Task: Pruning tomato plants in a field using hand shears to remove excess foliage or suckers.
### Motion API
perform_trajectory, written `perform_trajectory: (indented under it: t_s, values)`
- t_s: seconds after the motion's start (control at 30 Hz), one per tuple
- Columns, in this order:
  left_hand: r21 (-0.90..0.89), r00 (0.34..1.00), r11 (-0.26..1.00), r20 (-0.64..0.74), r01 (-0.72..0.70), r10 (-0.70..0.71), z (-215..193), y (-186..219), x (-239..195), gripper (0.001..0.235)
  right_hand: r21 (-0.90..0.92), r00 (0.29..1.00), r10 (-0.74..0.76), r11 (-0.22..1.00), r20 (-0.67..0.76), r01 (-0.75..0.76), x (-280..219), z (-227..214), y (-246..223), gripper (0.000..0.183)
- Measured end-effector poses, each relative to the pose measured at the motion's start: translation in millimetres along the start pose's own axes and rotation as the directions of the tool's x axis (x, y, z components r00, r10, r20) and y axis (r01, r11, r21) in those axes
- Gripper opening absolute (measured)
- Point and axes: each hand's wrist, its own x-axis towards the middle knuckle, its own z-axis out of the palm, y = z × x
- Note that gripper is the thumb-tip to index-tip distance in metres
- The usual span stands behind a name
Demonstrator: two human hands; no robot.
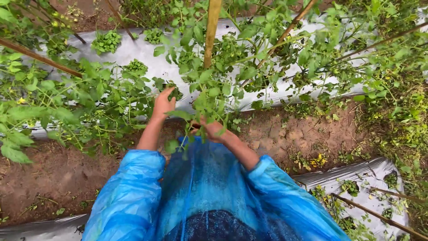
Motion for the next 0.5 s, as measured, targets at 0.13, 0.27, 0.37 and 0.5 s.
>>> perform_trajectory:
  t_s: [0.13,0.27,0.37,0.5]
  values:
    - [-0.071,0.989,0.997,0.146,-0.022,0.032,57.1,-54.0,6.0,0.046,-0.086,0.956,0.263,0.958,-0.13,-0.275,-26.3,-21.1,35.8,0.023]
    - [-0.267,0.963,0.954,0.261,0.137,-0.066,43.4,15.4,-46.8,0.045,0.289,0.754,0.536,0.843,-0.379,-0.454,-64.9,-61.4,73.8,0.027]
    - [-0.39,0.954,0.899,0.287,0.2,-0.089,54.5,15.1,-42.4,0.042,0.471,0.601,0.738,0.667,-0.308,-0.578,-102.3,-84.0,98.5,0.023]
    - [-0.558,0.941,0.779,0.317,0.287,-0.119,96.9,-46.0,-14.8,0.039,0.419,0.534,0.791,0.612,-0.299,-0.671,-149.9,-74.0,140.5,0.03]
